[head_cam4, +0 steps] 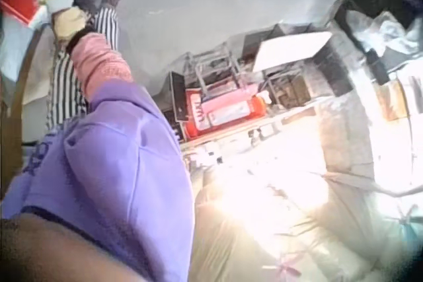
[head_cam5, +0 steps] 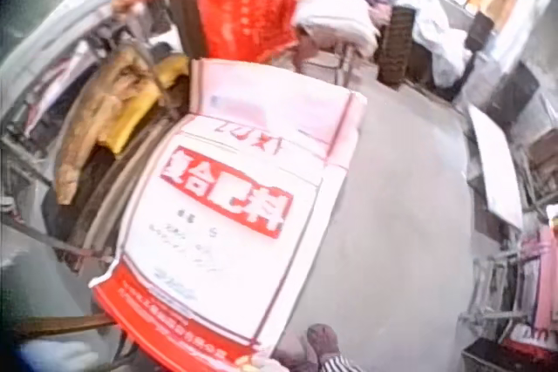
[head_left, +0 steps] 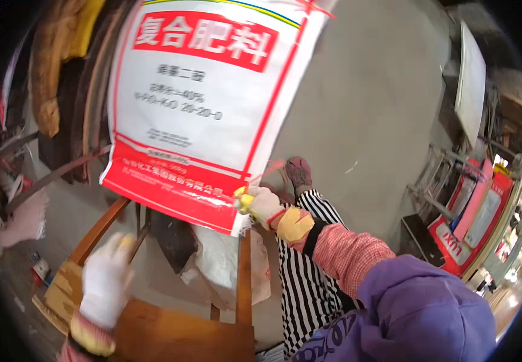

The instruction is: The person counts a stack of bags by hand, ties the stack together with a red cord, and carries the bundle across the room to a blue plastic pallet.

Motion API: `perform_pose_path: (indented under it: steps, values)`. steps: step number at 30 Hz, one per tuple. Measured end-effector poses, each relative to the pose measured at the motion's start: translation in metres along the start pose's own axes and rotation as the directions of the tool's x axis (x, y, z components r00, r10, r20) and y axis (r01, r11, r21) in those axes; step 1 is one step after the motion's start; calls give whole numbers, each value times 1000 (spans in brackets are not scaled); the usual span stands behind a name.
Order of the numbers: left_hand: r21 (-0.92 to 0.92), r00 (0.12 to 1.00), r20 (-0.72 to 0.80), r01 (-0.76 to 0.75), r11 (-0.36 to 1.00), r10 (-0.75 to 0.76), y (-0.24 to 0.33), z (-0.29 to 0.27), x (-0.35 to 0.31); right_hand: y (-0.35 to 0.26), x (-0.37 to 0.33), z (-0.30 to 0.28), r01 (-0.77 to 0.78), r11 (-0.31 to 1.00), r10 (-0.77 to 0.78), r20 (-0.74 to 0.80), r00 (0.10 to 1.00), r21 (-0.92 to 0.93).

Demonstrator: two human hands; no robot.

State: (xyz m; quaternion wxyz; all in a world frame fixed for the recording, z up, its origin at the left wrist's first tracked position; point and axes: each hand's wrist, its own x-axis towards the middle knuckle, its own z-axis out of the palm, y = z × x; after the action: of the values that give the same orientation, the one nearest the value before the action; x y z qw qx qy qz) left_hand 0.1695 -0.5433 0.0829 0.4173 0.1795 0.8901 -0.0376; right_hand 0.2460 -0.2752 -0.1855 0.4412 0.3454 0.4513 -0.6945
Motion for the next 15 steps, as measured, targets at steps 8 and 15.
perform_pose_path:
  steps: [8,15]
  values:
    - [-158,873,147,-443,882,465,89,179,272,29,42,-44,9,917,-2,-16,1000,398]
    - [-297,885,87,-416,859,458,116,205,313,42,89,-92,48,861,44,-167,985,506]
